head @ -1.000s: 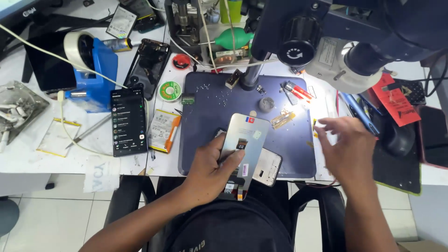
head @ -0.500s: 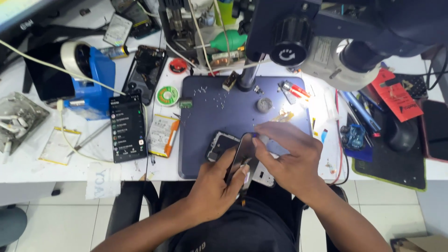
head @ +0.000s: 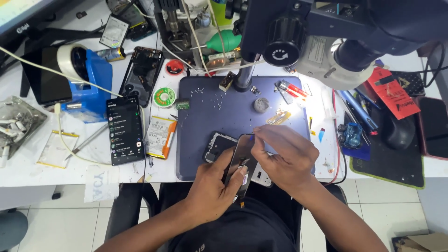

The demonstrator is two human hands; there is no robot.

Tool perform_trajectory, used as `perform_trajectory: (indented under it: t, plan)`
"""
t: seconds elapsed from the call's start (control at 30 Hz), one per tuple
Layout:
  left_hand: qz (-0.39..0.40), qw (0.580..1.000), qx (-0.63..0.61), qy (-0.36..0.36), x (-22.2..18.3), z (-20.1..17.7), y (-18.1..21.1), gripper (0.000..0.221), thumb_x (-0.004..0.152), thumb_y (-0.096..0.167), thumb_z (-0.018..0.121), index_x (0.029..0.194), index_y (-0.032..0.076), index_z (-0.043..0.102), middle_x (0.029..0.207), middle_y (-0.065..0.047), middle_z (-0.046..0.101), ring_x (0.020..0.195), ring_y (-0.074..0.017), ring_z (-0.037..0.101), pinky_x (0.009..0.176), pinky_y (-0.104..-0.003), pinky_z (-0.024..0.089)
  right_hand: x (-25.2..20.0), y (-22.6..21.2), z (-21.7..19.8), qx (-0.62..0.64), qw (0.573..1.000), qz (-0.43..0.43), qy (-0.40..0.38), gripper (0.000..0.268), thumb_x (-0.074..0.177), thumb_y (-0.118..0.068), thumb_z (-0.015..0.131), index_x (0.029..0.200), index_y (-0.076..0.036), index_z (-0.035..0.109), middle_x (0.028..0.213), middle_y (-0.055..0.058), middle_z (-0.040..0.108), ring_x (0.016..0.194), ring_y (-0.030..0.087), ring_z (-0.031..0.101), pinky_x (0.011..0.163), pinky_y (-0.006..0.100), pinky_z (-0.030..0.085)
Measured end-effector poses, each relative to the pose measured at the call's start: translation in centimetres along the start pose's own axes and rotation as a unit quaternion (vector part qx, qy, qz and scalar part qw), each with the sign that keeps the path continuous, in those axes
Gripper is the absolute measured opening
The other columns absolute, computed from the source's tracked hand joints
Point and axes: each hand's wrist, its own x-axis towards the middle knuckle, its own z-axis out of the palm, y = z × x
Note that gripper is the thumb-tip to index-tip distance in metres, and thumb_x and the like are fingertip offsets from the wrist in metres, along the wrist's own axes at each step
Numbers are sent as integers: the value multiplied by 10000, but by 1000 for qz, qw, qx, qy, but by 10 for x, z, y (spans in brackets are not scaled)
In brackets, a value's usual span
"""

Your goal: Disassembling and repairing a mobile phone at a technician's workbench using specialized tools.

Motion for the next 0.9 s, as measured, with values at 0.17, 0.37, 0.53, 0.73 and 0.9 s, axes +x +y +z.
perform_trajectory:
  t: [0.17, 0.37, 0.53, 0.73, 0.9]
  plan:
    - [5, 1000, -13, 12, 7, -8, -1, 317, 1027, 284, 544, 1252, 65, 591, 590, 20, 449, 492, -71, 531, 542, -254, 498, -2, 8, -11, 90, 988, 33, -122, 172, 934, -10, 766, 1104, 11, 747, 1169, 212, 690, 993, 306, 748, 831, 327, 662]
    - [-20, 1000, -17, -3, 3, -11, 2, 248, 1028, 301, 542, 1142, 97, 626, 577, 66, 442, 497, -86, 365, 497, -270, 401, -4, 8, -12, 74, 987, 59, -130, 103, 930, -67, 776, 1030, -42, 765, 1141, 148, 713, 820, 211, 734, 793, 290, 639]
    - [-12, 1000, -12, -20, 3, -14, 3, 267, 1028, 281, 544, 1202, 92, 616, 586, 63, 484, 500, -97, 397, 527, -272, 428, -3, 8, -15, 86, 985, 58, -136, 87, 924, -78, 782, 1003, -42, 775, 1127, 153, 720, 760, 205, 747, 756, 286, 634]
    - [-21, 998, -38, -33, 9, -20, 4, 366, 1026, 282, 541, 1333, 93, 604, 594, 47, 551, 465, -75, 471, 494, -252, 461, 4, 11, -13, 95, 985, 51, -132, 112, 907, -70, 792, 1011, -33, 774, 1117, 152, 727, 806, 208, 758, 785, 286, 657]
    - [-37, 997, -34, -52, 4, -18, 1, 452, 1026, 277, 533, 1444, 103, 550, 519, 54, 374, 422, -88, 332, 457, -262, 395, -3, 11, -16, 103, 981, 69, -147, 121, 899, -73, 810, 1012, -57, 768, 1086, 136, 724, 778, 197, 750, 774, 282, 638]
